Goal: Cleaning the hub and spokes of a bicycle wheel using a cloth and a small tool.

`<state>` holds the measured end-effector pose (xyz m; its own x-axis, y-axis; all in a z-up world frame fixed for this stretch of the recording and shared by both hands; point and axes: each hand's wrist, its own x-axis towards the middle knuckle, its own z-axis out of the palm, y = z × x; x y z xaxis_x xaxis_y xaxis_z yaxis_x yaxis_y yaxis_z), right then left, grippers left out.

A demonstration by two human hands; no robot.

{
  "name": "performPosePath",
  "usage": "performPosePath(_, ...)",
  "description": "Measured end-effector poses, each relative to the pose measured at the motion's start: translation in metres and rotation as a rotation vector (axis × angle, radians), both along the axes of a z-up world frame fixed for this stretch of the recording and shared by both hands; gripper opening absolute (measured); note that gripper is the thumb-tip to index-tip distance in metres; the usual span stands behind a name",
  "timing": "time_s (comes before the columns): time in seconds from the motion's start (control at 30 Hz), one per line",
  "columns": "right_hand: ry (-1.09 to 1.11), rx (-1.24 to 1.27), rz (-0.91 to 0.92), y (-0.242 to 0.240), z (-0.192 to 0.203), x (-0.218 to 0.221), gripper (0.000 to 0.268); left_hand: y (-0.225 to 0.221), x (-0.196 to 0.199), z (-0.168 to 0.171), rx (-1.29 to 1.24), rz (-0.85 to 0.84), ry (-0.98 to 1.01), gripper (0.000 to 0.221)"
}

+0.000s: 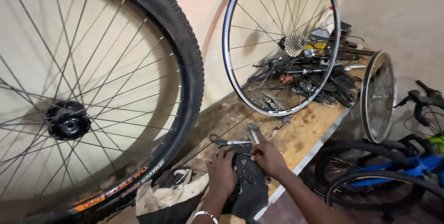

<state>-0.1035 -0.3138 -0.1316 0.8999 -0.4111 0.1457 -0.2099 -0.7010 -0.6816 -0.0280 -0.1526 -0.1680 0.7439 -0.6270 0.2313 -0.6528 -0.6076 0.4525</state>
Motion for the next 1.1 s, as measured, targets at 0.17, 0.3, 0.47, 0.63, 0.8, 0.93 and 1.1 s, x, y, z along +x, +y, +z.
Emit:
performPosePath(0.17, -0.042, 0.015, -0.088, -0.008, -0.011, -0.009, 0.023, 0.013, 0.002, 0.018, -0.097, 0.026, 0.099, 0.028)
performPosePath(0.3, -0.097, 0.041, -0.207, -0.004, -0.011, -0.012, 0.017, 0.037, 0.007, 0.042, -0.183, 0.151, -0.029, 0.013)
performPosePath(0.47, -0.236, 0.128, -0.161, 0.042, 0.0, 0.006, 0.017, 0.084, 0.018, 0.034, 0.24, 0.423, -0.083, 0.029)
performPosePath(0.63, -0.199, 0.08, 0.122, 0.103, 0.004, 0.035, 0.027, 0.128, 0.028, 0.022, 0.291, 0.382, -0.086, 0.01)
performPosePath(0.8, 0.092, 0.478, 0.366, 0.15, 0.017, 0.056, 0.043, 0.148, 0.021, 0.093, -0.365, 0.386, 0.324, 0.011)
performPosePath(0.93, -0.048, 0.487, 0.345, 0.154, 0.036, 0.075, 0.035, 0.16, 0.03, 0.124, -0.464, 0.234, 0.232, 0.007)
performPosePath(1.1, -0.395, 0.746, 0.163, 0.135, 0.084, 0.107, 0.02, 0.179, 0.052, 0.209, -0.512, 0.506, -0.466, 0.009)
